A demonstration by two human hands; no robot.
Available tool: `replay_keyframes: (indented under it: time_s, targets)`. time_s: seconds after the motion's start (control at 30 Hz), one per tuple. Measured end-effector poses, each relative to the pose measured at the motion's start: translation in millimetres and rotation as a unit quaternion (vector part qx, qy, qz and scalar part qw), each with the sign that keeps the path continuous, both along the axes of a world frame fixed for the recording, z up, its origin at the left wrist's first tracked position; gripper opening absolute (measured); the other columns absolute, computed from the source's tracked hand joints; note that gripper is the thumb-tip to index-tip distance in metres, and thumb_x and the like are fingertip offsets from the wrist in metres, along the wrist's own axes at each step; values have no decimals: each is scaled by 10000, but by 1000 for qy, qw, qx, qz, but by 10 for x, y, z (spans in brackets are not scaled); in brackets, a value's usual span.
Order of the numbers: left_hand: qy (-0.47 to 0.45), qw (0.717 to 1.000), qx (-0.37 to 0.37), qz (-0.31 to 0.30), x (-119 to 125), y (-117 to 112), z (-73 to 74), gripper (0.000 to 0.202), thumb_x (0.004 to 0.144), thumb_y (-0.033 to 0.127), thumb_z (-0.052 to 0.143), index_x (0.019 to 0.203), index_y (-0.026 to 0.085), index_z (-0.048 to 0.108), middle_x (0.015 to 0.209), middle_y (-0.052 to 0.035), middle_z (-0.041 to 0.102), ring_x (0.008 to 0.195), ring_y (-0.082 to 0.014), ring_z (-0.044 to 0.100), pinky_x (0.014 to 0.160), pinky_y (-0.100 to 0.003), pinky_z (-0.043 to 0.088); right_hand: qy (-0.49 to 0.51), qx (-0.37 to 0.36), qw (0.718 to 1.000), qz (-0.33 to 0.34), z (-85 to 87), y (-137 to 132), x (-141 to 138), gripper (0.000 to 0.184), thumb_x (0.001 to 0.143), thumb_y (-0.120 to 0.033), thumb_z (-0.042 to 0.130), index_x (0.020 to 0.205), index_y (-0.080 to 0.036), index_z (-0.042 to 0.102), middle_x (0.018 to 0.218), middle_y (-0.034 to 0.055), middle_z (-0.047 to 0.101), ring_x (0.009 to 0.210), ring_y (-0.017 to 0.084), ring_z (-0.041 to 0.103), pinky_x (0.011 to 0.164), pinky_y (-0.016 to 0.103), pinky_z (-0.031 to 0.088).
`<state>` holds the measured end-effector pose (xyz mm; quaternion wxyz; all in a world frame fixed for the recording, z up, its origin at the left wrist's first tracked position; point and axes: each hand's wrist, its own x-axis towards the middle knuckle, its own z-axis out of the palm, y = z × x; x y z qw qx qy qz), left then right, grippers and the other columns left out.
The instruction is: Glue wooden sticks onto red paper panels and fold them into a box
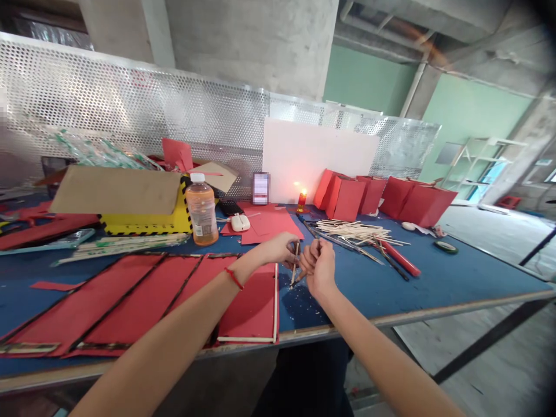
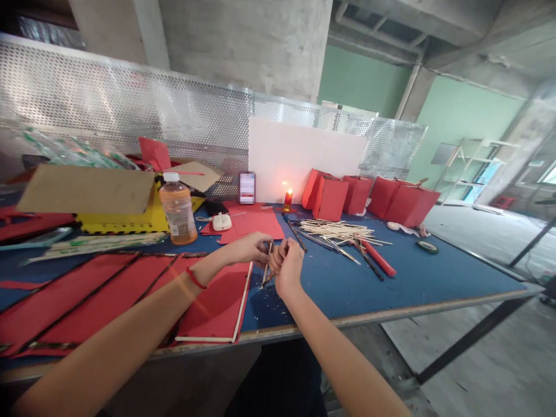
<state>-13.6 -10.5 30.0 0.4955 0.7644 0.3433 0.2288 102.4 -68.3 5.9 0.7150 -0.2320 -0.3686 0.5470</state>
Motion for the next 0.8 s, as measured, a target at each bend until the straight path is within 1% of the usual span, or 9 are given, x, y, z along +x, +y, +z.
replay_keyframes:
  time_s: [0.07,0.13,0.17,0.23,0.33,0.43,0.53,0.63,0.8]
  targets:
    - [16,999,20,24,-26,27,-14,161,547,104,632,657,145,521,510,55,555,498,-126,578,488,-217,458,-31,48,997,54,-22,-59,0,429,808,-393,494,464,-221,305,375,-95,213,322,48,122,345,205,115]
    - [32,997,38,52,-45,53,-32,172,533,106,640,625,151,502,479,67,525,471,-119,555,457,-202,427,-68,110,987,100,-45,-119,2,481,795,-431,552,440,-214,311,382,-93,207,339,45,145,373,211,130]
    - [39,996,43,61,-50,63,-40,181,531,115,650,615,154,495,467,70,514,463,-118,548,449,-201,419,-80,134,981,114,-50,-140,5,501,792,-444,570,432,-211,311,385,-90,205,347,45,154,385,214,134]
    - [45,996,44,66,-48,71,-48,193,535,140,667,608,161,489,454,69,506,459,-125,548,448,-209,421,-82,159,976,125,-37,-152,22,521,796,-453,583,429,-207,306,390,-88,201,356,46,156,401,219,135]
    - [56,995,52,68,-32,59,-39,183,531,143,652,588,166,480,452,62,504,465,-132,548,451,-214,419,-74,160,975,137,33,-99,62,533,804,-448,588,434,-205,292,389,-89,191,356,47,143,402,221,132]
    - [60,993,68,74,-14,44,-19,167,504,114,612,542,165,457,447,67,478,460,-114,516,434,-193,375,-92,147,969,178,107,-25,91,546,801,-454,601,435,-205,283,381,-92,187,345,45,130,389,217,115]
    - [38,995,72,64,5,37,-9,134,492,107,570,510,160,448,436,74,444,451,-92,470,423,-177,334,-109,126,963,210,144,19,95,552,788,-475,609,440,-208,273,384,-97,175,342,42,117,380,207,117]
    - [16,997,55,54,26,31,-13,87,509,121,529,493,154,450,442,64,447,454,-84,447,432,-184,338,-133,108,961,218,163,41,79,552,779,-484,603,437,-212,266,384,-100,164,342,40,114,373,194,130]
    - [-39,998,-4,48,30,74,-79,117,574,134,518,480,153,451,448,45,447,447,-85,426,454,-221,371,-156,59,960,224,201,63,40,547,825,-447,530,420,-211,248,371,-94,172,336,31,104,362,174,141]
